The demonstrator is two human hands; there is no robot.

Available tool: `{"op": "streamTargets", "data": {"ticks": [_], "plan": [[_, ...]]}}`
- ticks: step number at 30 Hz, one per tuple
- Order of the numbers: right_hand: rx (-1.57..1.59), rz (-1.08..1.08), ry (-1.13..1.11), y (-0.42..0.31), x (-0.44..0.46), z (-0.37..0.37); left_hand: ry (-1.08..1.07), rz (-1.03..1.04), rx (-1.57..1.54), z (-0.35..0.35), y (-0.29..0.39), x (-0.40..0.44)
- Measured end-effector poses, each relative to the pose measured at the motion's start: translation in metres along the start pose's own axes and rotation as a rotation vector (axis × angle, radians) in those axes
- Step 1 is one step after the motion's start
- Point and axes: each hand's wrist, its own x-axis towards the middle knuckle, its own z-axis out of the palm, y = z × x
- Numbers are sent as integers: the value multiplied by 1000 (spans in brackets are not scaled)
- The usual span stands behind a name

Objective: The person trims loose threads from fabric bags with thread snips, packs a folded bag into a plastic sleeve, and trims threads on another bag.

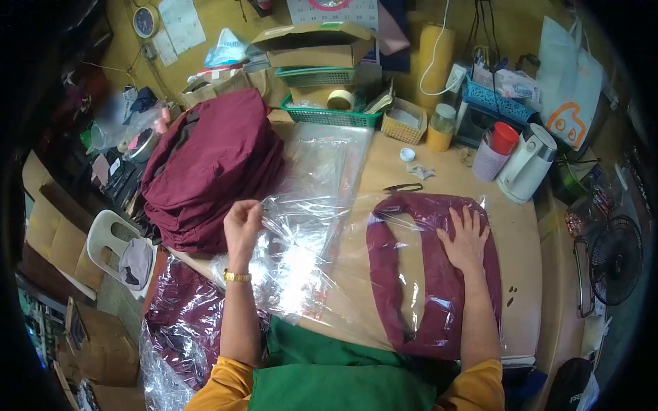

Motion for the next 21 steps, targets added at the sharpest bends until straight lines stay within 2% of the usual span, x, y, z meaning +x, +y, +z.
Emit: {"op": "streamTargets", "data": {"ticks": [1, 3, 6, 8, 9, 11, 12, 14, 15, 17, 19, 21], "plan": [[-7, 11, 5, -1, 0, 1, 25, 2, -17, -5, 4, -8], [-16, 26, 6, -2, 2, 1, -86, -32, 260, -9, 10, -37], [-25, 52, 0, -5, 2, 1, -195, 197, 543, 4, 2, -81], [-24, 40, 14, -3, 3, 0, -344, -162, 239, 1, -8, -87], [-32, 58, 12, -2, 3, 0, -285, -174, 129, -13, -22, -82], [-45, 21, 33, 1, 3, 2, -190, -281, 174, -38, -10, -73], [-36, 33, 20, 1, 4, 2, -209, -281, 169, -39, -7, -73], [-40, 54, 19, 2, 7, 7, -269, -71, 447, -40, -4, -79], [-37, 57, 17, 3, 7, 6, -281, -69, 443, -37, 3, -79], [-20, 63, -15, 4, 9, 1, -235, -136, 536, -30, 20, -72], [64, 62, -126, 8, 15, -1, -376, -300, 666, -21, 34, -61], [307, 51, -227, 12, 16, -18, -476, -318, 720, -6, 19, -49]]}}
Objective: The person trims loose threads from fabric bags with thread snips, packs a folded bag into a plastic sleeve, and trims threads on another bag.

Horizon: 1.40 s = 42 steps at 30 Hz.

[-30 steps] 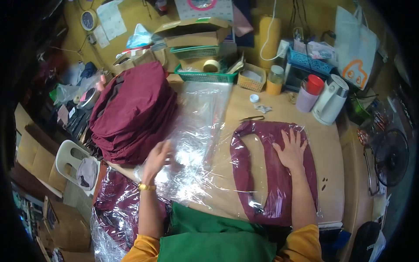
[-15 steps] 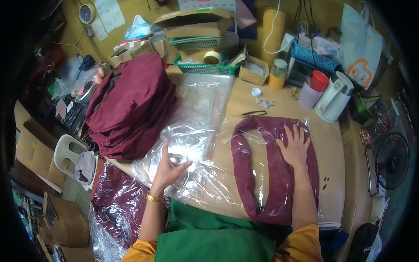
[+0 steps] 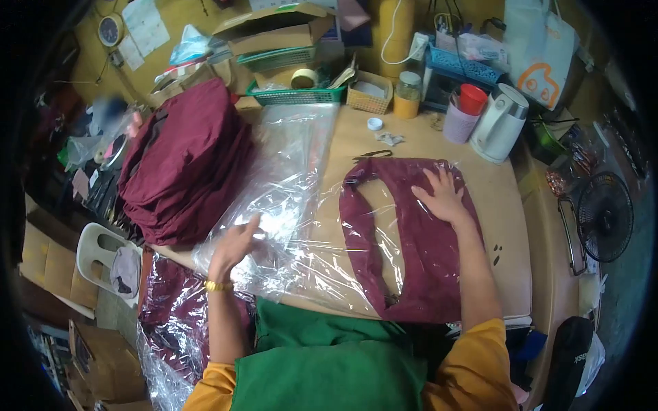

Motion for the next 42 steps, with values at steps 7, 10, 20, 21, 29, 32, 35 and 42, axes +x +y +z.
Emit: {"op": "streamTargets", "data": {"ticks": [7, 10, 20, 21, 29, 32, 35, 42], "plan": [[-302, -245, 14, -62, -154, -8, -32, 201, -33, 30, 2, 14], [-305, -201, -1, -43, -176, 37, 46, 112, -310, 34, -8, 10], [7, 76, 451, 29, -154, -14, 289, 300, -552, 47, -31, -7], [68, 76, 358, 51, -153, -3, 344, 376, -467, 53, -38, -7], [489, -259, 121, -68, -149, -2, 690, 366, -443, -96, -48, -136], [698, -583, 212, -192, -168, -6, 1017, 132, -335, -155, -93, -235], [722, -923, 97, -293, -188, 13, 1264, -375, 130, -180, -163, -342], [560, -1269, -299, -422, -198, 204, 927, -940, 547, -148, -223, -338]]}}
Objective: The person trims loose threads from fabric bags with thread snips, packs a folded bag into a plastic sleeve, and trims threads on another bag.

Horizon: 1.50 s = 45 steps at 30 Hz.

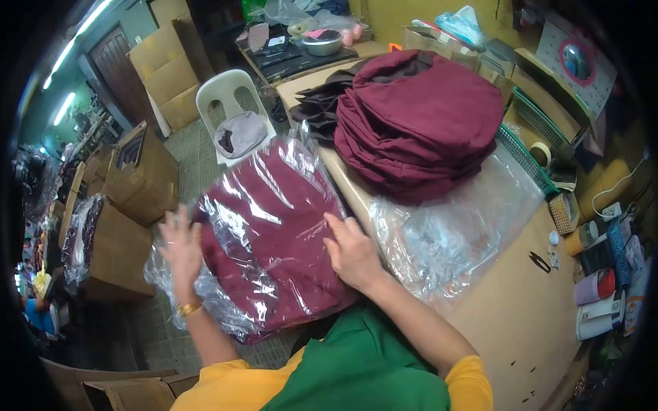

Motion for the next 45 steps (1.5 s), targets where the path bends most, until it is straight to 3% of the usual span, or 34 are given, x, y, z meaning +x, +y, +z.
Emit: {"op": "streamTargets", "data": {"ticks": [4, 5, 8, 12, 14, 16, 18, 20, 21, 23, 24, 25, 26, 27, 28, 29, 30, 31, 33, 34, 36, 38, 39, 40, 42, 43, 45], "plan": [[-92, 95, -284, 69, -21, 80, -234, -173, -79, 172, -47, 7], [-151, 162, -384, 70, -24, 88, -235, -164, -78, 190, -50, 3], [-146, 171, -405, 74, -29, 101, -218, -137, -44, 210, -49, -4], [-23, 119, -131, 60, -15, 85, -91, -148, -233, 170, -39, 21], [-35, 48, 8, 62, -2, 79, -27, 1, -168, 122, -17, 29], [-161, 319, -207, 62, 10, 77, -144, 60, -129, 94, 15, 29], [-219, 224, -293, 64, 5, 80, -252, 96, -140, 127, 20, 32], [-151, 28, -186, 21, -3, 30, -360, 89, -128, 191, -9, 42], [-163, -62, -71, 14, -9, 4, -380, 115, -113, 190, -12, 44], [-270, -165, 160, 22, -37, -55, -252, 249, -226, 221, -49, 72], [-365, -135, 265, 48, -52, -93, -310, 113, 3, 169, -17, 64], [-312, -22, 440, 99, -76, -125, -203, 52, 174, 152, -3, 63], [-628, 13, 340, 124, -100, -184, -163, 90, 281, 119, 17, 62], [-628, 253, 553, 148, -124, -219, -72, 220, 164, 100, 34, 65], [-626, 471, 621, 185, -152, -260, 24, 338, 55, 83, 51, 67], [-829, 561, 645, 208, -176, -292, 115, 513, -229, 73, 81, 67], [-1050, 593, 527, 217, -199, -306, 212, 684, -513, 50, 127, 61], [-1270, 616, 407, 228, -219, -309, 213, 695, -660, 25, 179, 41], [-1071, 777, 337, 207, -218, -312, 228, 943, -843, -14, 272, 14], [-1068, 753, 331, 204, -218, -308, 166, 1037, -956, -21, 310, 6], [-1012, 898, 292, 200, -224, -302, 235, 1128, -788, -14, 371, 4], [-956, 761, 399, 204, -247, -300, 252, 1151, -711, 10, 415, 19], [-892, 646, 510, 207, -255, -301, -30, 1099, -709, -6, 424, 22], [-891, 641, 513, 204, -255, -306, -88, 1025, -557, -14, 434, 26], [-390, 1047, 792, 196, -257, -314, -16, 1043, -799, 4, 450, 53], [-385, 1051, 801, 194, -258, -314, 31, 966, -856, -9, 454, 53], [-86, 953, 989, 190, -251, -319, 65, 881, -959, -41, 455, 47]]}}
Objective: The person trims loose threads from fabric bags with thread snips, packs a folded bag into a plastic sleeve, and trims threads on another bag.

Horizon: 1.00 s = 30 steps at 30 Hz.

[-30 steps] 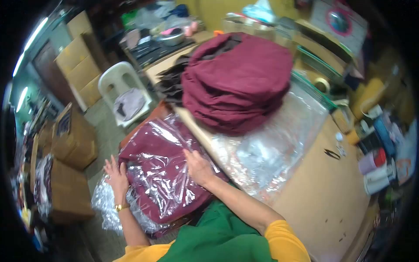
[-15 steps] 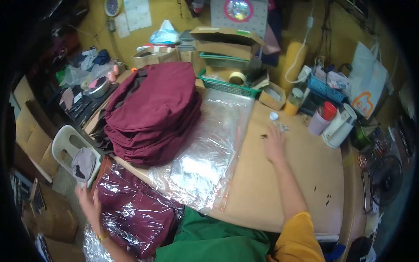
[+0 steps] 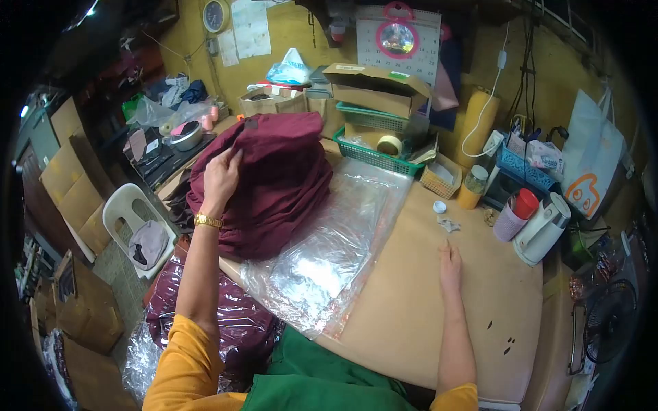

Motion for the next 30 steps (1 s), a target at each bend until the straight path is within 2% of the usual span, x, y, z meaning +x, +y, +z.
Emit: {"op": "streamTargets", "data": {"ticks": [1, 3, 4, 5, 6, 8, 9, 11, 12, 14, 15, 16, 17, 19, 20, 23, 25, 27, 28, 30], "plan": [[1, 1, -9, -22, -9, 1, 36, 127, -82, -3, 24, -6], [245, -389, -25, -97, -55, 1, 106, 399, -216, 2, 80, -36], [264, -496, -11, -129, -77, -1, 69, 575, -115, 8, 102, -51], [292, -603, -2, -154, -96, -1, 26, 628, -163, 29, 110, -76], [300, -597, -63, -169, -111, 3, -96, 658, -220, 43, 123, -104], [201, -792, -201, -189, -133, 18, -259, 710, -246, 61, 140, -171], [-54, -876, -298, -185, -132, 20, -301, 743, -212, 60, 140, -203], [-333, -964, -356, -149, -124, 33, -395, 514, -354, 45, 122, -249], [-400, -865, -435, -107, -112, 35, -276, 390, -293, 27, 105, -263], [-556, -719, -514, -57, -120, 24, -228, 95, -23, -31, 63, -265], [-640, -667, -511, -51, -131, 16, -250, -112, 73, -44, 24, -276], [-629, -642, -537, -51, -132, 7, -286, -377, 369, -57, -19, -290], [-622, -615, -563, -49, -129, -5, -66, -405, 649, -71, -63, -314], [-621, -651, -622, -45, -121, -22, -329, -761, 761, -118, -134, -352], [-603, -644, -652, -47, -118, -29, -298, -673, 796, -134, -164, -378], [-616, -649, -734, -45, -99, -47, -472, -550, 739, -173, -213, -424], [-610, -621, -760, -55, -98, -52, -486, -522, 682, -185, -209, -422], [-710, -533, -665, -63, -107, -51, -398, -544, 643, -188, -196, -413], [-641, -494, -582, -67, -121, -43, -420, -589, 703, -186, -181, -402], [-629, -547, -591, -48, -134, -36, -791, -779, 697, -186, -157, -381]]}}
